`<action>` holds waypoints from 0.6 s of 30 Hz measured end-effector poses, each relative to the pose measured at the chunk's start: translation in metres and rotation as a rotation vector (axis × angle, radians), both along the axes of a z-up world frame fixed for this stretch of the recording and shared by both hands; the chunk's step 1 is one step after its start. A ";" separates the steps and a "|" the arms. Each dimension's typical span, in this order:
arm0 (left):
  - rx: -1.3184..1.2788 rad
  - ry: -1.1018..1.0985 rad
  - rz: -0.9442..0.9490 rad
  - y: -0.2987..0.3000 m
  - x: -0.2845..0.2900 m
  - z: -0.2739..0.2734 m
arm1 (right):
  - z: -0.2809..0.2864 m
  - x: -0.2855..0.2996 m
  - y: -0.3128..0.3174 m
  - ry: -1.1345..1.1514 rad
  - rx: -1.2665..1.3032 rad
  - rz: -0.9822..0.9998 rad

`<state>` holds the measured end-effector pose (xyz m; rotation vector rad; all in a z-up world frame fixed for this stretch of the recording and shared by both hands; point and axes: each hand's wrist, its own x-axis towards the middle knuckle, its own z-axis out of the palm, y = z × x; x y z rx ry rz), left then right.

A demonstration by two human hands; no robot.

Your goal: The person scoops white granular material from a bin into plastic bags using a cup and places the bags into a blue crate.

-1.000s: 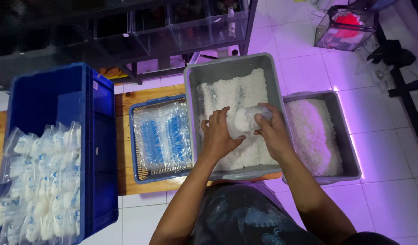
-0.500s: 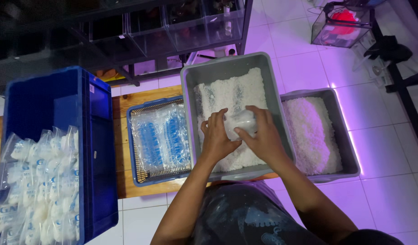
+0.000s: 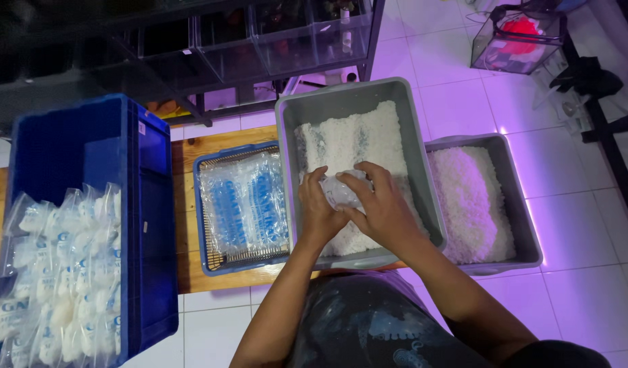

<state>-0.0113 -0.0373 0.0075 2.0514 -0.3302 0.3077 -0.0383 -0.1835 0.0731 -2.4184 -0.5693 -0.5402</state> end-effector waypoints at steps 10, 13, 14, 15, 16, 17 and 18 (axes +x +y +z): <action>-0.137 0.000 0.023 0.021 0.003 -0.013 | -0.016 0.032 -0.029 0.551 0.550 -0.275; -0.188 0.014 0.070 0.022 0.000 -0.016 | -0.076 0.050 -0.049 0.731 0.505 -0.281; -0.195 0.001 0.093 0.021 0.000 -0.022 | -0.093 0.053 -0.054 0.790 0.356 -0.264; -0.202 -0.012 0.116 0.020 0.000 -0.028 | -0.109 0.056 -0.058 0.846 0.205 -0.246; -0.203 -0.010 0.121 0.019 -0.001 -0.030 | -0.117 0.058 -0.058 0.848 0.202 -0.243; -0.205 -0.028 0.140 0.018 -0.001 -0.032 | -0.124 0.059 -0.058 0.841 0.119 -0.214; -0.206 -0.048 0.159 0.017 0.000 -0.034 | -0.131 0.061 -0.057 0.830 0.037 -0.183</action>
